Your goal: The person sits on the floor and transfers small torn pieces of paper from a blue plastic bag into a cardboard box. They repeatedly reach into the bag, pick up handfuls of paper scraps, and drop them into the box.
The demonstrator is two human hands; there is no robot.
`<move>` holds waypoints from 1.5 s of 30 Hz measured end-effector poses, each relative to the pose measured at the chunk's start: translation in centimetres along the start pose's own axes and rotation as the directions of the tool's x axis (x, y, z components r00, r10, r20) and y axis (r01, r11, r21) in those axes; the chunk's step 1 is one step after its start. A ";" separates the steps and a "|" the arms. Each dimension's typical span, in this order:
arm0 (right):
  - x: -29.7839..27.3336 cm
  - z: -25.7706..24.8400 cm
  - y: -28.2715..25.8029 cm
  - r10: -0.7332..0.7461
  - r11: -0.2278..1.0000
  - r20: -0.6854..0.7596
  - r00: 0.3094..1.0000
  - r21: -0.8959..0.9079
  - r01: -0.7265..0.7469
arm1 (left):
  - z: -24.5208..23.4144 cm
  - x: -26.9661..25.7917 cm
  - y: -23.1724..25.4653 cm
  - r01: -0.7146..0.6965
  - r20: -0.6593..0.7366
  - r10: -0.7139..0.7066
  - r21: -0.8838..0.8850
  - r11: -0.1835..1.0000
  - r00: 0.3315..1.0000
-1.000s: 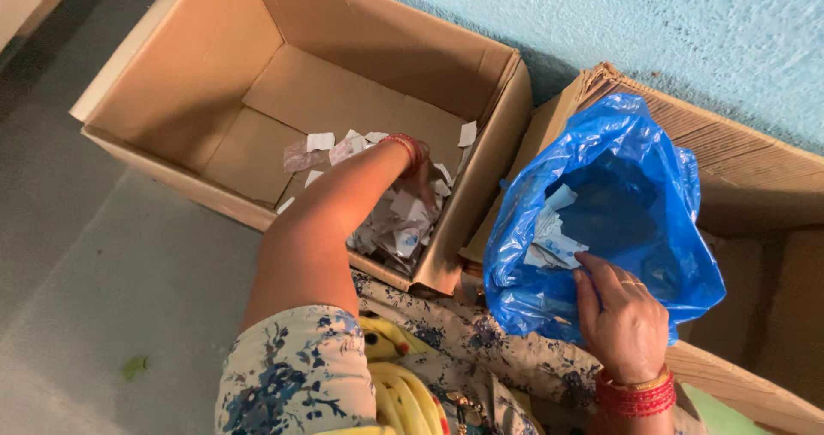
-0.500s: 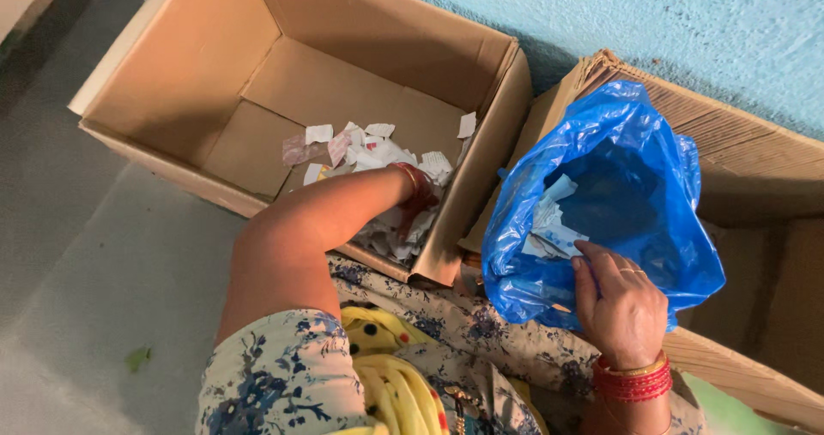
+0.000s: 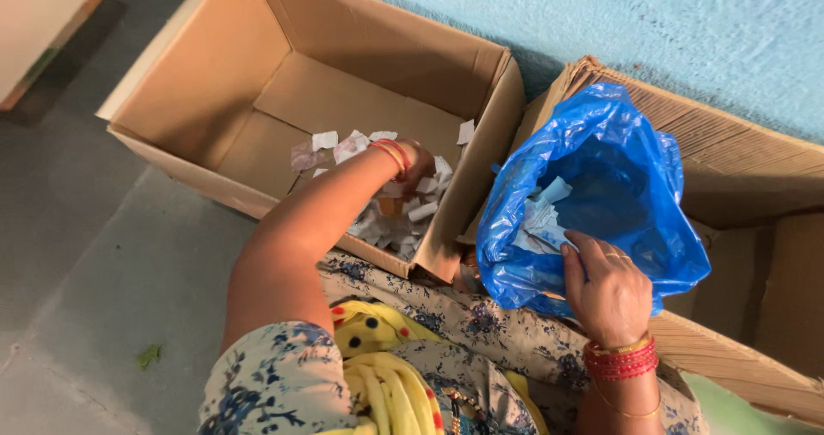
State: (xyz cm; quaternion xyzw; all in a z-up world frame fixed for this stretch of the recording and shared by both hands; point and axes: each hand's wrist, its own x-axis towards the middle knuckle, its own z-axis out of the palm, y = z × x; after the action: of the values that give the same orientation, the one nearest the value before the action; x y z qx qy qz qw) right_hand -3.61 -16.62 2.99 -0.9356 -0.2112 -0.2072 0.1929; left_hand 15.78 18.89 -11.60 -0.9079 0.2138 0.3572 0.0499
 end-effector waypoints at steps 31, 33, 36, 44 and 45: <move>-0.4 0.8 0.8 -0.030 0.999 -0.069 0.997 0.008 0.031 | 10.2 -0.8 6.2 -0.144 0.138 0.146 -0.022 0.989 0.980; -0.5 0.7 0.8 -0.022 1.000 -0.061 0.998 0.005 0.022 | 10.2 -1.0 6.2 -0.136 0.137 0.138 -0.024 0.990 0.981; -0.6 0.7 0.7 -0.022 1.000 -0.065 0.998 0.007 0.022 | 9.7 -1.0 6.1 -0.124 0.129 0.125 -0.016 0.992 0.984; -0.5 1.1 1.2 -0.035 0.999 -0.083 0.996 -0.001 0.035 | 4.6 -1.6 2.0 0.053 0.033 -0.053 0.000 0.999 0.998; -0.5 1.1 1.3 -0.043 0.999 -0.091 0.995 0.002 0.043 | 3.6 -1.9 1.2 0.083 -0.023 -0.084 -0.040 0.996 0.996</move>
State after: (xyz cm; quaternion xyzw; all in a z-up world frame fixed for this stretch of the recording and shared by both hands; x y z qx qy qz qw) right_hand -3.10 -17.36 1.48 -0.9200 -0.2228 -0.2531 0.1998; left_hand 11.77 19.36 -12.87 -0.9212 0.1692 0.3476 0.0444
